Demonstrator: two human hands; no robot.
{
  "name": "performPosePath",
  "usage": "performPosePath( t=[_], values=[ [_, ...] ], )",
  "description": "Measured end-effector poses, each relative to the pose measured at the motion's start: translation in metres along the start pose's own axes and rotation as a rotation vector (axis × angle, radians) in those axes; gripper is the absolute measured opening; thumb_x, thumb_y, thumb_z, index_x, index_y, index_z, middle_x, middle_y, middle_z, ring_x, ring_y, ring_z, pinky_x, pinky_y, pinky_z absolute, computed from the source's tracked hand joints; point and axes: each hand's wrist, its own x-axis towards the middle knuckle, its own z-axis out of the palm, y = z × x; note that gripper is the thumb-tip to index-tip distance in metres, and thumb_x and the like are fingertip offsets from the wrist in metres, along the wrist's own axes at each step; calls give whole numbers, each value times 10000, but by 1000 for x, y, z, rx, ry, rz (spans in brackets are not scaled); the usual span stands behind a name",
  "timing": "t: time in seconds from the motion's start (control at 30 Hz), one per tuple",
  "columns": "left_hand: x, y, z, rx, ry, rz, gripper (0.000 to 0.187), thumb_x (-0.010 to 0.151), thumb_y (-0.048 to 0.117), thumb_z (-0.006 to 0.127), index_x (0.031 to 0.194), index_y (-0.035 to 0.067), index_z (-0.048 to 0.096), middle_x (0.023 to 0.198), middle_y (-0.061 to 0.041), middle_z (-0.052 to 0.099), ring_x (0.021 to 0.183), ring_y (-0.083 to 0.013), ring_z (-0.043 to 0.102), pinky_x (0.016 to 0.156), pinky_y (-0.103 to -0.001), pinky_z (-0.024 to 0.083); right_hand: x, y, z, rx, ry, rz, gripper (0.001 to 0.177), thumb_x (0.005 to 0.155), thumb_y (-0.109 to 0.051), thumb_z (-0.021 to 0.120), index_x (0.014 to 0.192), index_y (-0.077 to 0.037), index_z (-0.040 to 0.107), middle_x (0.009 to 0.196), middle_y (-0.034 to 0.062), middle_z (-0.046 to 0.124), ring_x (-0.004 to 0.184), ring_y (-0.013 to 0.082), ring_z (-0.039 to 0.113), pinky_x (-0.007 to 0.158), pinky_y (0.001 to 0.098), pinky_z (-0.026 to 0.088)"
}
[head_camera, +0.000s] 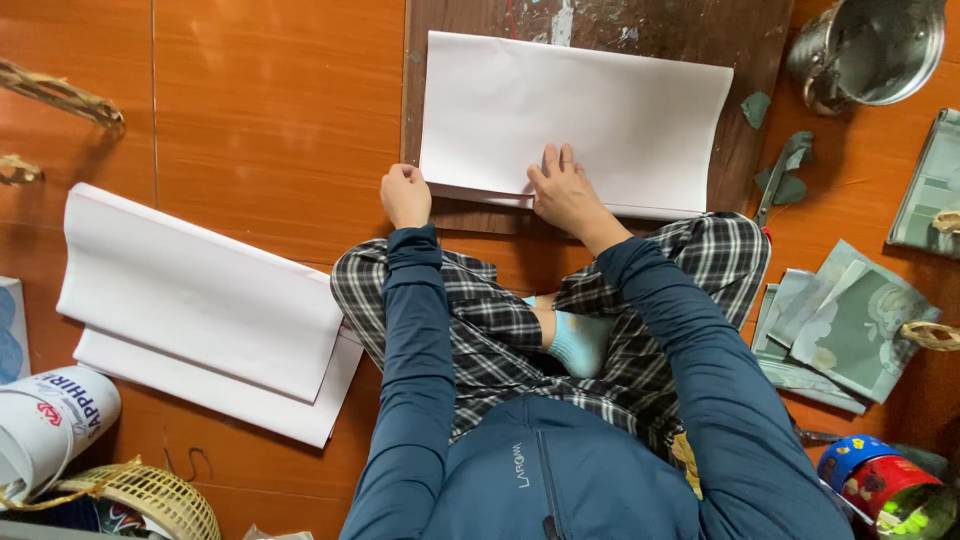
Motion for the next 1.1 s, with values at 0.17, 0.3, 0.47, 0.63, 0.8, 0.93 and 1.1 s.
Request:
performPosePath(
  t=[0.17,0.3,0.47,0.63,0.8,0.93,1.1],
  values=[
    [4,1,10,-136,-95,-142,288,1031,430,669,1236,237,609,1177,-113,786,1158,-362,763,1000,-496,606,-5,-1,-6,-92,106,-51,380,834,-315,765,1154,-129,673,1495,358,573,1368,604,569,890,610,634],
    [3,14,12,-345,-158,-212,374,956,354,771,1268,216,616,1219,-115,764,775,-257,834,692,-348,719,-9,-8,-14,-99,208,-65,285,856,-288,754,1079,-119,700,1458,362,606,1335,603,597,895,618,622],
    [22,15,32,-1178,-156,-341,432,897,-101,691,1300,2,575,1203,-174,530,647,-331,768,603,-401,779,-14,-3,5,-59,254,-27,348,828,-390,826,1075,-194,680,1414,219,629,1326,456,640,930,572,624],
    [-22,62,-46,-1392,-339,-177,612,1039,52,673,1573,5,378,1492,-189,387,1015,-388,769,897,-404,720,-16,62,18,-233,349,4,45,937,-212,633,979,-216,650,1015,40,627,1021,266,629,795,404,499],
    [-71,89,-68,-744,-319,289,722,1067,185,578,1669,-114,316,1652,-428,395,1526,-602,380,1282,-707,339,66,122,-105,-204,630,300,176,909,-162,757,895,-172,581,881,17,518,787,256,601,649,403,515],
    [-38,55,-24,-239,-65,304,285,938,135,699,1169,-23,754,1057,-210,766,882,-393,748,791,-463,612,129,147,-190,-302,379,136,203,998,3,708,804,-59,711,927,97,613,617,178,530,517,273,477],
    [-22,38,-29,41,-151,10,358,1027,234,690,1332,46,697,1267,-207,640,1104,-429,682,976,-512,563,228,213,-150,-135,108,254,99,888,-125,756,909,-50,818,964,233,764,800,499,730,712,578,630]
  ],
)
